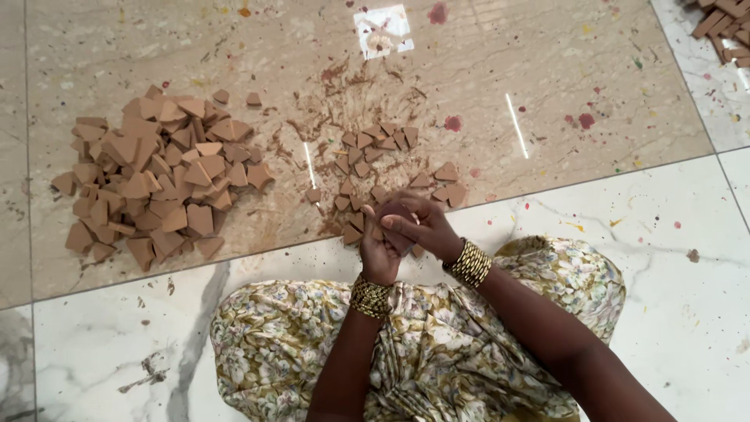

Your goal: The person sits on the floor and sorts small broken terracotta pieces one at a time, picking pieces from a scattered group, holding and turning them in the hands, and placing them onto a large pile of similar pieces beside them.

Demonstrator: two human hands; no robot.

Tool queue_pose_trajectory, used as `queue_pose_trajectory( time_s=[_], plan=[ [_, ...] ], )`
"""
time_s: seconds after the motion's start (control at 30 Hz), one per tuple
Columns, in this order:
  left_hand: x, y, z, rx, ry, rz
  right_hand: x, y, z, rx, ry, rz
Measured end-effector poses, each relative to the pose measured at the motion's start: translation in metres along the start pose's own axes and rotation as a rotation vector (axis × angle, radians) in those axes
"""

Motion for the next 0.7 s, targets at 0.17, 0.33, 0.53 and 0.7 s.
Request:
queue_pose_trajectory(
  time_s=[0.17,0.33,0.53,0.7],
  plan=[
    [-0.02,-0.002,0.012,-0.109,-0.157,-0.051,-0.008,-0.002,-0.011,0.128,0.021,-0.053],
    [-0.035,-0.004,-0.01,-0.083,-0.533,-0.141,-0.012,0.003,-0.009,0.139,0.302,-0.045],
    [-0.034,0.002,-0.015,0.011,-0.647,-0.141,-0.007,0.007,-0.039,0.261,-0.019,-0.077],
    [-0.022,0.001,-0.016,0.095,-0.607,-0.128,-0.021,0.011,-0.062,0.353,-0.139,-0.249]
  ],
)
Point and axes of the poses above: each hand's wrist, its own y-axis away from the middle knuckle, its own x-axis out of the palm, z = x × y, the point moved 9 cm from there along -y, towards the middle knuckle, and after that the axes turned 12 degrees about z, right-handed, at the moved point
